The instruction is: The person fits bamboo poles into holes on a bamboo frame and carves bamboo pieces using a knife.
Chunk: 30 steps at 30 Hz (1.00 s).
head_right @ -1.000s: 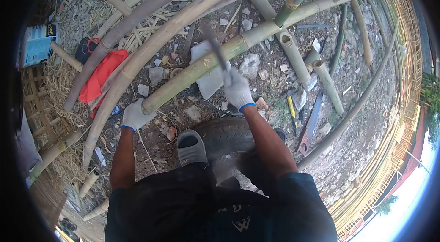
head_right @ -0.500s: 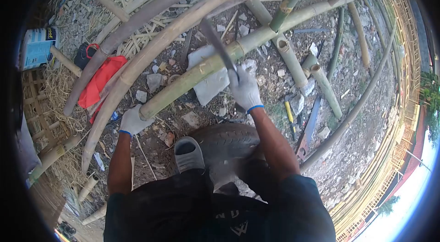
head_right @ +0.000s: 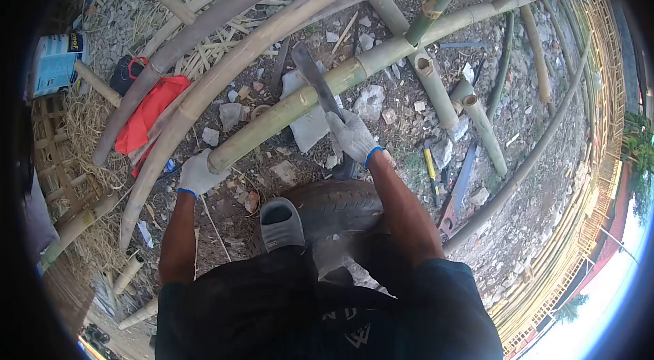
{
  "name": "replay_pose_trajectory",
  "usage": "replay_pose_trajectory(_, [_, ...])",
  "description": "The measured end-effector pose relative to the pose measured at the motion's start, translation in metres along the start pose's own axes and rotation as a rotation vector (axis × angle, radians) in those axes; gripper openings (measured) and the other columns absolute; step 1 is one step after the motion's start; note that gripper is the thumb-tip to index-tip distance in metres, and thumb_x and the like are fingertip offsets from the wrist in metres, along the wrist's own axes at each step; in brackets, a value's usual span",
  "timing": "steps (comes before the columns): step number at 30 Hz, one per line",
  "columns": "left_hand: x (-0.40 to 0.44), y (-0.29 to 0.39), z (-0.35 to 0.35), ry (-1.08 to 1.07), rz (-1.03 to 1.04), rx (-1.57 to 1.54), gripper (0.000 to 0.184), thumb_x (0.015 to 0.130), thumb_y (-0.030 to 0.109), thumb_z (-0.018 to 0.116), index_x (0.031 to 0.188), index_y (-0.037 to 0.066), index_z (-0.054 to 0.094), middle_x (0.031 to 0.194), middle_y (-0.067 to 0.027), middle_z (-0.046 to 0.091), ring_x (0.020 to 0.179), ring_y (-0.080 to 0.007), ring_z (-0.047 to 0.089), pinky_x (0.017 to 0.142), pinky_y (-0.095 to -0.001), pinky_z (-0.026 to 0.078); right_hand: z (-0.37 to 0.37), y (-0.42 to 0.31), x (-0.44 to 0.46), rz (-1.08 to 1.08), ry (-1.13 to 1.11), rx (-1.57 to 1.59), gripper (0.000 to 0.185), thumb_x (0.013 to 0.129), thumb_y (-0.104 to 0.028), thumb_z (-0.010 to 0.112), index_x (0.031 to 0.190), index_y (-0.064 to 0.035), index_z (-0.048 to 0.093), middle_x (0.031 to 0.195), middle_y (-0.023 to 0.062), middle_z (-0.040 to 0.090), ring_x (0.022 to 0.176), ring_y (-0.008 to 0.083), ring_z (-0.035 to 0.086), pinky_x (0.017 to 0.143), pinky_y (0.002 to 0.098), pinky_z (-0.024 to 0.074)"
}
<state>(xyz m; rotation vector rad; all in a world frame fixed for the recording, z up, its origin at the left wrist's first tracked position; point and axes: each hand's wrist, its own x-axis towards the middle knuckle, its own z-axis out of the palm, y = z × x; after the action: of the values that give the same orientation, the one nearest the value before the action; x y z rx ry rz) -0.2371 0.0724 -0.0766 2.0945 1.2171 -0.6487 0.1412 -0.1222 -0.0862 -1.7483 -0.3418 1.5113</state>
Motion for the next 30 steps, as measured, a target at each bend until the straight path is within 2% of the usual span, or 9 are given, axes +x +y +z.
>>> replay_pose_trajectory(2, [0.001, 0.001, -0.002, -0.002, 0.005, -0.007, 0.065, 0.072, 0.053, 0.085, 0.112, 0.005, 0.066, 0.102, -0.0244, 0.075, 0.099, -0.0433, 0.072, 0.087, -0.0505, 0.057, 0.003, -0.008, -0.006, 0.238, -0.225, 0.565, 0.033, 0.110, -0.041, 0.055, 0.093, -0.0128, 0.052, 0.067, -0.0039, 0.044, 0.050, 0.0105, 0.043, 0.045, 0.0277, 0.0420])
replay_pose_trajectory(9, [0.000, -0.003, 0.000, 0.009, 0.035, 0.024, 0.064, 0.074, 0.054, 0.084, 0.112, 0.005, 0.065, 0.099, -0.0233, 0.075, 0.096, -0.0425, 0.072, 0.086, -0.0498, 0.058, 0.070, -0.058, -0.042, -0.478, 0.315, -0.623, 0.033, 0.108, -0.033, 0.054, 0.101, -0.0008, 0.061, 0.082, 0.0305, 0.065, 0.075, 0.0520, 0.065, 0.064, 0.0540, 0.0501])
replay_pose_trajectory(13, [-0.001, 0.002, -0.001, 0.008, 0.017, 0.007, 0.063, 0.074, 0.053, 0.084, 0.111, 0.005, 0.066, 0.097, -0.0227, 0.075, 0.096, -0.0417, 0.073, 0.086, -0.0492, 0.058, 0.018, -0.115, -0.059, -0.540, 0.625, -0.230, 0.038, 0.111, -0.039, 0.050, 0.096, -0.0055, 0.058, 0.066, 0.0009, 0.059, 0.054, 0.0093, 0.054, 0.046, 0.0292, 0.0441])
replay_pose_trajectory(15, [0.000, -0.004, 0.005, -0.013, -0.006, -0.064, 0.062, 0.073, 0.051, 0.084, 0.110, 0.005, 0.066, 0.097, -0.0226, 0.075, 0.097, -0.0414, 0.073, 0.086, -0.0494, 0.058, 0.001, -0.091, -0.036, -0.769, 0.623, 0.336, 0.038, 0.111, -0.040, 0.052, 0.100, -0.0043, 0.059, 0.069, 0.0037, 0.058, 0.056, 0.0098, 0.056, 0.049, 0.0299, 0.0468])
replay_pose_trajectory(18, [-0.004, -0.001, 0.003, 0.039, 0.018, -0.017, 0.061, 0.073, 0.050, 0.084, 0.110, 0.006, 0.066, 0.096, -0.0229, 0.075, 0.097, -0.0418, 0.073, 0.085, -0.0497, 0.058, 0.007, 0.012, 0.003, -0.449, 0.446, -0.718, 0.030, 0.109, -0.030, 0.053, 0.105, -0.0014, 0.064, 0.080, 0.0204, 0.065, 0.070, 0.0295, 0.067, 0.067, 0.0424, 0.0536])
replay_pose_trajectory(21, [0.011, -0.008, 0.003, 0.121, 0.050, -0.010, 0.060, 0.073, 0.050, 0.084, 0.110, 0.006, 0.066, 0.095, -0.0231, 0.075, 0.096, -0.0421, 0.073, 0.085, -0.0500, 0.058, -0.004, -0.002, 0.000, -0.591, 0.454, -0.829, 0.032, 0.108, -0.030, 0.053, 0.108, 0.0003, 0.064, 0.079, 0.0215, 0.065, 0.073, 0.0314, 0.068, 0.067, 0.0425, 0.0529])
replay_pose_trajectory(27, [0.001, -0.004, -0.001, -0.057, -0.010, -0.057, 0.067, 0.072, 0.057, 0.084, 0.115, 0.008, 0.067, 0.100, -0.0221, 0.076, 0.098, -0.0416, 0.073, 0.086, -0.0508, 0.058, 0.017, -0.052, -0.017, -0.496, 0.727, 0.198, 0.027, 0.109, -0.024, 0.050, 0.107, 0.0006, 0.063, 0.071, 0.0164, 0.061, 0.065, 0.0259, 0.065, 0.064, 0.0441, 0.0522])
replay_pose_trajectory(28, [0.001, -0.005, 0.002, -0.008, 0.021, -0.044, 0.064, 0.072, 0.054, 0.084, 0.113, 0.008, 0.067, 0.098, -0.0221, 0.076, 0.096, -0.0416, 0.073, 0.085, -0.0500, 0.058, 0.020, -0.015, -0.004, -0.579, 0.656, -0.458, 0.029, 0.108, -0.026, 0.051, 0.108, 0.0004, 0.064, 0.076, 0.0227, 0.063, 0.070, 0.0356, 0.067, 0.070, 0.0473, 0.0537])
replay_pose_trajectory(30, [-0.003, -0.003, 0.002, 0.075, 0.082, -0.031, 0.061, 0.073, 0.051, 0.084, 0.112, 0.007, 0.067, 0.096, -0.0222, 0.076, 0.096, -0.0415, 0.073, 0.085, -0.0491, 0.058, 0.020, 0.017, 0.005, -0.461, 0.393, -0.609, 0.034, 0.107, -0.031, 0.053, 0.111, 0.0001, 0.065, 0.087, 0.0287, 0.067, 0.085, 0.0475, 0.067, 0.079, 0.0517, 0.0517])
